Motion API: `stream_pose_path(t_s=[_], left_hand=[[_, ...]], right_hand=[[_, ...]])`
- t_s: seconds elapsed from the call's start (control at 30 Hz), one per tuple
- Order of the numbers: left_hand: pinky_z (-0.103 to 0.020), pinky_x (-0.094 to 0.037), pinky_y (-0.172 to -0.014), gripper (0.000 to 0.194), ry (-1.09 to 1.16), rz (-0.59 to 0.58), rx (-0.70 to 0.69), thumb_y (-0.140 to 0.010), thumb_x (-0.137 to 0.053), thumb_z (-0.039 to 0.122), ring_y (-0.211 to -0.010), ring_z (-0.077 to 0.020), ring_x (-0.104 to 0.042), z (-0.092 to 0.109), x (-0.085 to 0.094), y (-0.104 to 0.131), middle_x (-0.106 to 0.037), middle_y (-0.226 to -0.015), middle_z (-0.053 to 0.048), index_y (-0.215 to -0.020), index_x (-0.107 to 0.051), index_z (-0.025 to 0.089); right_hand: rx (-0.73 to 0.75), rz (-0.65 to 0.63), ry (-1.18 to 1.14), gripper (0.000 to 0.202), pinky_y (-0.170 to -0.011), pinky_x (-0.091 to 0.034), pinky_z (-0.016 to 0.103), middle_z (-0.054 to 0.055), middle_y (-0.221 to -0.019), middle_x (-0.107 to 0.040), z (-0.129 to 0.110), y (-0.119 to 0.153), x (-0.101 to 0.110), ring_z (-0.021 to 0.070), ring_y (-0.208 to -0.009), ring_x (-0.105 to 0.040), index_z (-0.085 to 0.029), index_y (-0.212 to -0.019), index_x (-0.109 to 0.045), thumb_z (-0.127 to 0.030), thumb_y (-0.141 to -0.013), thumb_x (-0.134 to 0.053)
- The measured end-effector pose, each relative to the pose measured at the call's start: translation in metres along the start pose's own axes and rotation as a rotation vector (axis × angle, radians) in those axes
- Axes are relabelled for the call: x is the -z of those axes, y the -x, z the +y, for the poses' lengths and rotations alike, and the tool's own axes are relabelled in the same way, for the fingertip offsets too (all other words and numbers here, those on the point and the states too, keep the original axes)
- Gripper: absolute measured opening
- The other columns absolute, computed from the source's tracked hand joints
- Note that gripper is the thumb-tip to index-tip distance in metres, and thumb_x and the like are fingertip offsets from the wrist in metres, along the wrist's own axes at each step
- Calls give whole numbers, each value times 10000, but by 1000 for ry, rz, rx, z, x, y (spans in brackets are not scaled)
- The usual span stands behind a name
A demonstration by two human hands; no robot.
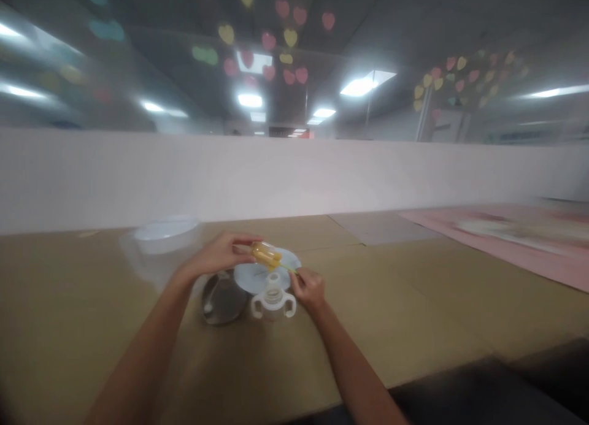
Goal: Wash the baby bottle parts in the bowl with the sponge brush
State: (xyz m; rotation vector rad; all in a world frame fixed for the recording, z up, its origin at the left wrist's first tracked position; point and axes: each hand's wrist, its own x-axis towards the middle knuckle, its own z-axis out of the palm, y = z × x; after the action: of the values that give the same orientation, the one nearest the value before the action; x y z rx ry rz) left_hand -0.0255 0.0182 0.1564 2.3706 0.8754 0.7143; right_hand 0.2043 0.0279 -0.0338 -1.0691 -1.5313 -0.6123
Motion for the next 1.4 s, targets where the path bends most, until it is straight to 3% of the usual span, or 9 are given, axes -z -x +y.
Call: stream_pose_path(t_s=[0.17,0.33,0.47,0.6,0.73,0.97,1.1,1.23,1.4], left_hand=[[-320,-461,-885,467,-298,152,117,-714,-618,358,-997,-241,-607,-17,14,2,-636,-1156,-67,-1152,-613,195],[-321,-414,-935,559,-630,49,299,-617,-629,107,-1102,-264,-550,-54,15,-3,-600,-1206,-101,-1169,-585,183],[-271,-447,-849,665,-680,-90,426,-526,-669,47,-1093,-252,-559,-81,6,-9,-583,-1223,-108,-1163,-563,207],[-235,-465,-678,472,-666,-201,445,-513,-672,52,-894,-231,-635,-97,-6,-15,-672,-1033,-92,-967,-639,177],[-257,-461,-661,335,-692,-184,427,-541,-680,118,-854,-248,-638,-104,-17,-21,-688,-941,-105,-872,-641,154],[-286,-465,-722,349,-708,-136,387,-623,-679,212,-907,-264,-631,-104,-31,-21,-675,-964,-152,-960,-615,150],[-307,-452,-798,313,-710,-109,328,-701,-594,141,-972,-249,-612,-85,-31,-22,-658,-1032,-158,-1013,-609,150],[-285,-431,-843,365,-629,-65,159,-801,-438,117,-1022,-205,-594,-62,-43,-30,-644,-1110,-104,-1129,-579,197],[-310,-450,-725,297,-594,-168,178,-809,-497,375,-846,-252,-638,-59,-75,-33,-691,-886,-144,-827,-692,151]], right_hand=[[-92,19,82,348,-466,-269,216,-33,-462,-434,7,0,-1,76,-432,-360,-176,-566,-508,-332,-874,-464],[-157,52,111,373,-470,-267,212,-33,-463,-429,11,-1,0,77,-440,-353,-176,-557,-493,-358,-879,-443],[-140,15,107,374,-476,-264,215,-24,-475,-452,10,-2,0,78,-447,-369,-172,-570,-514,-355,-886,-433],[-147,14,109,367,-473,-261,218,-22,-473,-454,10,-1,-1,82,-449,-380,-170,-580,-529,-361,-881,-442],[-132,5,100,356,-473,-262,217,-25,-473,-454,10,-1,-1,81,-449,-382,-168,-594,-543,-353,-882,-445],[-121,9,127,357,-474,-262,221,-28,-464,-449,10,-1,-2,80,-440,-377,-175,-574,-517,-351,-878,-453],[-129,14,141,367,-469,-256,222,-33,-455,-429,11,-1,-2,81,-434,-367,-180,-561,-494,-357,-880,-447],[-130,16,140,368,-467,-256,217,-31,-462,-433,11,-2,-1,80,-439,-366,-182,-559,-487,-351,-882,-440],[-137,8,135,365,-476,-265,214,-35,-464,-424,10,-2,0,79,-443,-372,-180,-565,-481,-349,-886,-436]])
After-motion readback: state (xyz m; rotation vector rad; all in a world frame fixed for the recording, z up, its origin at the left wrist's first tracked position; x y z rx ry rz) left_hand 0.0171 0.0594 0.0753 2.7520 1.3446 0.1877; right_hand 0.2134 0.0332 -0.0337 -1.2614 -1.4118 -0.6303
